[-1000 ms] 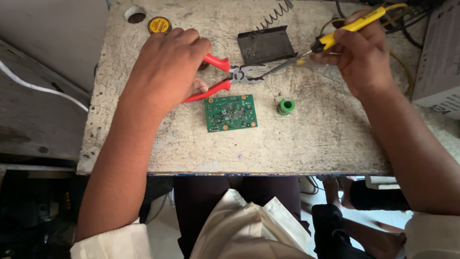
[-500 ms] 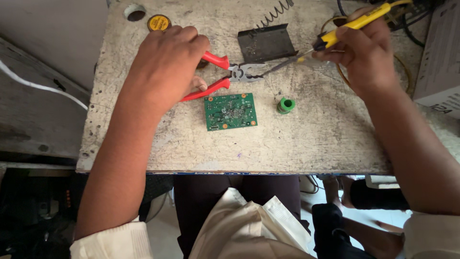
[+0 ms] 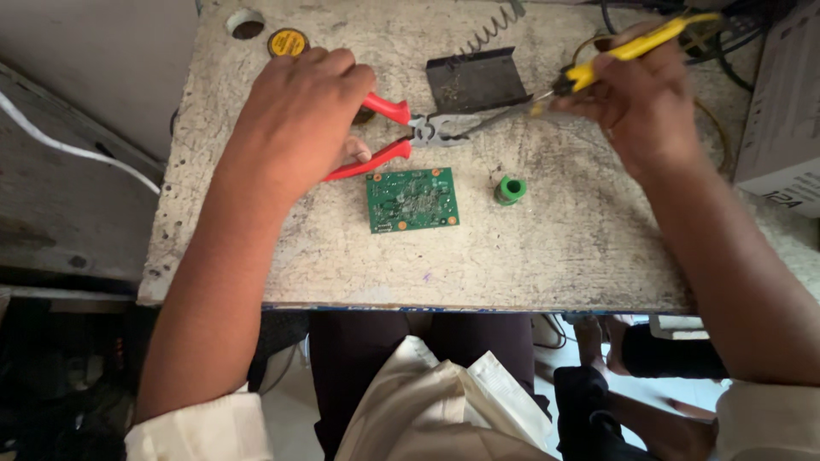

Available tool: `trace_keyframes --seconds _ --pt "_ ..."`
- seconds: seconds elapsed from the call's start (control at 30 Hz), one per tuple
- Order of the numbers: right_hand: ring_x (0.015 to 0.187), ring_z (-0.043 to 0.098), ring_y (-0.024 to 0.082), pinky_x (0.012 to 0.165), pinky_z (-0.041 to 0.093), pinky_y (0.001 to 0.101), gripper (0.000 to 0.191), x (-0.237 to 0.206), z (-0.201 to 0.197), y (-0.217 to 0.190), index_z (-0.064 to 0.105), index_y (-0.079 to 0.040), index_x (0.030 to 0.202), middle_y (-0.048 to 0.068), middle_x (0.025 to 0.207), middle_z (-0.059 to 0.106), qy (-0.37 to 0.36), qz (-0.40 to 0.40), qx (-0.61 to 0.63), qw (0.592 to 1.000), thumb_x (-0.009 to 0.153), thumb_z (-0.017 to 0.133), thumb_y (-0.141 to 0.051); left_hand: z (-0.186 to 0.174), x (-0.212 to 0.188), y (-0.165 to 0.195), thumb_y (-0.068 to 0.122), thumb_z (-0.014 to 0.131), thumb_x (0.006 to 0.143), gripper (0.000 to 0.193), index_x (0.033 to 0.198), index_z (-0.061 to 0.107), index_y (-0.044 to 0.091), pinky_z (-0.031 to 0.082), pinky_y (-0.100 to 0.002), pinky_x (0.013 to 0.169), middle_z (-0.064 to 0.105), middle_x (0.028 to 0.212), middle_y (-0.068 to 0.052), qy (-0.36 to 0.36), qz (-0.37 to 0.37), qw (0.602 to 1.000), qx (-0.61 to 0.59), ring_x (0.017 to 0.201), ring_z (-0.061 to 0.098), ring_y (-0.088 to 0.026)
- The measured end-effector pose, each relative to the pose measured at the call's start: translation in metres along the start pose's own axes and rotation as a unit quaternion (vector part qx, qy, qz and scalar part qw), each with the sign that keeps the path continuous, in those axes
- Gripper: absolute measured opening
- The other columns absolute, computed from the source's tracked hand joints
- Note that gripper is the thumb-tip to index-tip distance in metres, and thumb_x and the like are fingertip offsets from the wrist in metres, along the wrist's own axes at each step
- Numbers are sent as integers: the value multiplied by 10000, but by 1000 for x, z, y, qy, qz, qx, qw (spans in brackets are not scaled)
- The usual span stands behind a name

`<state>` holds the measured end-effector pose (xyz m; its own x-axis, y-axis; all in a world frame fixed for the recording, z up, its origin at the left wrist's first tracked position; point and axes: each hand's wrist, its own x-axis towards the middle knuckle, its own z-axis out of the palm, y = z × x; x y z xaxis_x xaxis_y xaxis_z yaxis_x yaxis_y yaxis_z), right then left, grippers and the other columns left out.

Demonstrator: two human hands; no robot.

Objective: The person sits at a workbench and solders a component onto a green circuit board using a soldering iron, holding the board steady with one hand. They periodically clean the soldering iron tip on a metal rest, use pliers to handle parts, and reposition the board while working on its connections.

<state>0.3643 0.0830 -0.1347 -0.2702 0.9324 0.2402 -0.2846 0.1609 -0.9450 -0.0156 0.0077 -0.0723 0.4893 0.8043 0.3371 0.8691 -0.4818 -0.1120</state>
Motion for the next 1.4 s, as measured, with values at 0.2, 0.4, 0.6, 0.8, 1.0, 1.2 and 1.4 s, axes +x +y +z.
trace_keyframes --seconds 0.2,0.4,0.6,0.8,1.0,1.2,1.4 --pt "946 756 313 916 678 447 149 1 -1 -4 448 -26 1257 199 1045 683 13 -5 -31 999 1140 541 -28 -4 0 1 228 889 669 578 1158 669 13 490 -428 960 682 1104 -114 -17 -12 1000 -5 1116 638 -281" --pt "1004 771 327 929 702 459 153 0 4 -7 493 26 1244 202 1087 680 52 -4 -95 994 1116 564 -19 -5 2 4 236 877 688 576 1179 662 25 479 -436 977 679 1126 -109 -27 -12 1000 2 1130 632 -270" --pt "1006 742 318 923 697 463 168 -3 6 -14 462 14 1253 196 1095 662 38 -37 -85 995 1118 554 -22 -4 1 7 220 870 682 571 1182 665 36 469 -449 995 678 1143 -104 -23 -23 999 9 1142 627 -263" --pt "1010 745 275 912 705 441 191 -5 4 -19 453 -5 1218 149 1093 663 69 -42 -139 987 1056 554 -22 -6 2 5 224 875 691 570 1181 658 30 467 -443 1001 669 1148 -105 -35 -22 999 -1 1156 617 -270" --pt "1046 734 278 953 700 466 219 -5 -1 -16 450 11 1284 178 1147 638 34 -54 -92 994 1093 556 -8 -8 1 5 216 884 679 561 1166 669 41 467 -435 993 667 1133 -95 -21 -19 1000 -1 1145 616 -265" --pt "1066 751 293 932 660 446 200 -3 -3 -5 472 11 1265 178 1147 663 39 -36 -113 992 1096 570 -31 -5 -1 8 245 889 653 604 1176 668 40 468 -445 967 664 1117 -91 -7 -17 1000 -7 1130 616 -269" --pt "928 729 299 916 685 461 120 -4 -1 -14 496 55 1187 194 1018 631 38 -39 -87 995 1133 561 -30 -7 1 7 237 887 678 608 1206 662 36 464 -447 973 663 1138 -97 -23 -19 1000 -8 1149 609 -272"
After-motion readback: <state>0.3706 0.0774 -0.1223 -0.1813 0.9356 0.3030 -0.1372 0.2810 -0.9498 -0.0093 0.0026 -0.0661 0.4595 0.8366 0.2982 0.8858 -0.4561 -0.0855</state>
